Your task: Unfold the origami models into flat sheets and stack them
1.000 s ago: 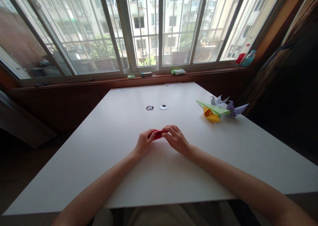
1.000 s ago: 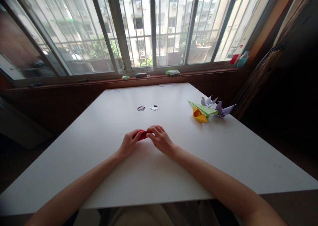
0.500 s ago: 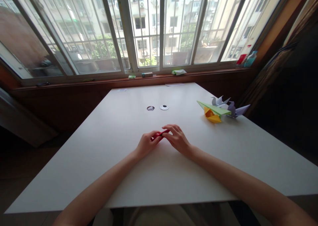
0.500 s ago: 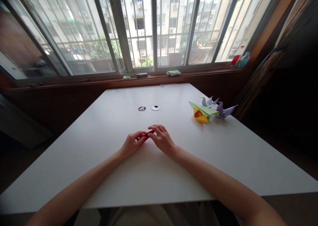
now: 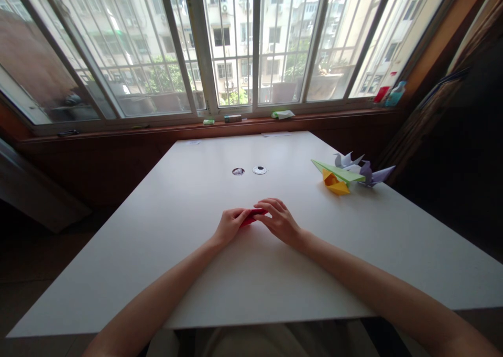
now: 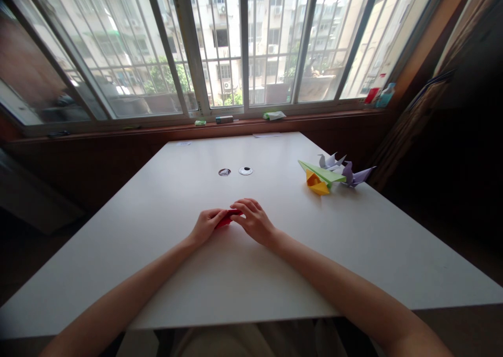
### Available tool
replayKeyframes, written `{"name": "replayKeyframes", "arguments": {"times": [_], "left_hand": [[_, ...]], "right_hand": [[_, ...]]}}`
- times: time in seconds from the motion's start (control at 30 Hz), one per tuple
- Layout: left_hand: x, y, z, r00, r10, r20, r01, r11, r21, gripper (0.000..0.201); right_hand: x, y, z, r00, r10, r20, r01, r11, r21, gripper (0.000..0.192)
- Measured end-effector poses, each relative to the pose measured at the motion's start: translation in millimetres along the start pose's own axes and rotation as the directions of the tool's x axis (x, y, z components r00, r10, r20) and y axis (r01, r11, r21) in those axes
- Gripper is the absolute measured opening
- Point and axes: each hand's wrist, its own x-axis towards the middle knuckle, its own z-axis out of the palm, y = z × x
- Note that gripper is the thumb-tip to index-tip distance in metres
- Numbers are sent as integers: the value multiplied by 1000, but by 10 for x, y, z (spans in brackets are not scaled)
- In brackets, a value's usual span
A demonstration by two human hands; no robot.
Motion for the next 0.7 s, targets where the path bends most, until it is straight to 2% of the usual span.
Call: {"name": "replayKeyframes", "arguments": {"times": [0.17, 0.33, 0.5, 0.6, 0.7], "left_hand": [[19, 45, -64, 985, -90, 146, 111, 983, -149, 47], [6, 142, -154, 952, -114, 283, 183, 955, -233, 42], [3, 154, -168, 933, -110, 343, 218, 930, -295, 49], [6, 126, -171, 924, -93, 370, 222, 919, -325, 57], [8, 107, -193, 905, -72, 420, 226, 916, -330, 54]], "right_hand": [[-27, 18, -19, 999, 24, -26, -23, 999, 24, 18], [-48, 29, -44, 999, 23, -27, -26, 993, -117, 17], [-38, 42, -47, 1000, 19, 5, -18, 996, -84, 19], [-35, 55, -22, 998, 55, 21, -53, 997, -54, 17], [-44, 71, 11, 994, 109, 30, -108, 994, -22, 14]]}}
